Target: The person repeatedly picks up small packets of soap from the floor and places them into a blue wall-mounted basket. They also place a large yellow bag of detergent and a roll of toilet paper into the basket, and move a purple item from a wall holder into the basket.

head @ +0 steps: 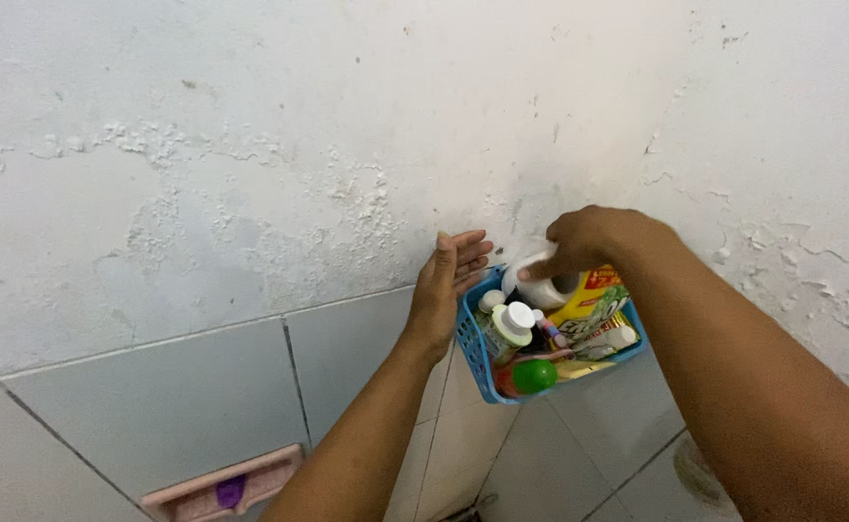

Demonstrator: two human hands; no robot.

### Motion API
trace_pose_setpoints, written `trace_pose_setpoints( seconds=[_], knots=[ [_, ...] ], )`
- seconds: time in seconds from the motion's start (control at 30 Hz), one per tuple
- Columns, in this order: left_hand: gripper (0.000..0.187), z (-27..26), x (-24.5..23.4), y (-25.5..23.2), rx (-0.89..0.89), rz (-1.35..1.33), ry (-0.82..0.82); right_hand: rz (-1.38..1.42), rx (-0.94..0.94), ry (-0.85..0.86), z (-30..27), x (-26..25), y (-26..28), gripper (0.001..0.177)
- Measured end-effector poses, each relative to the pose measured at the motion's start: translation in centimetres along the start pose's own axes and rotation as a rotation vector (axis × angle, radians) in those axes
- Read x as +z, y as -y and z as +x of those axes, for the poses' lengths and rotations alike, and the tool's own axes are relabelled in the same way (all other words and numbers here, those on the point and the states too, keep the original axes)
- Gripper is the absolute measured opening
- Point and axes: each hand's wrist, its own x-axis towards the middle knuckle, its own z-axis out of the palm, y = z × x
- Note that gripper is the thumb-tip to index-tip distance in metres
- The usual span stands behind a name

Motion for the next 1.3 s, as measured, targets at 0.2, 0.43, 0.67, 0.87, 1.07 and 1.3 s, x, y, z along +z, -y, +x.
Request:
trace_pose_setpoints(
  seconds=[0.2, 0.43, 0.67, 0.87, 1.07, 1.3],
  knots=[
    [0.087, -3.1, -0.8, -1.9, 0.094, 0.13, -0.056, 0.811, -0.153, -0.549, -5.3, -0.1, -2.4, 0.063],
    [0.093, -11.9, -3.5, -3.1, 0.107, 0.283, -0.208, 1.738, -0.783, -0.608, -9.9, 7.1, 1.0, 0.075],
    [0.093, -22.1, -6.1, -5.1, 0.157, 0.391, -0.358, 1.986, -0.995, -0.38, -15.1, 12.4, 5.8, 0.087],
    [0.093, -32.1, -7.8, -6.6, 0.11, 0.419, -0.568, 1.957, -1.026, 0.037, -17.8, 19.0, 12.7, 0.101],
    [0.09, -37.4, -14.0, -5.0, 0.076, 0.46, -0.691, 1.678, -0.978, 0.168, -14.7, 25.7, 22.7, 0.098],
    [0.095, -38.9, -20.1, -3.8, -0.022, 0.48, -0.818, 1.639, -0.784, 0.28, -11.2, 30.8, 32.0, 0.083]
  ],
)
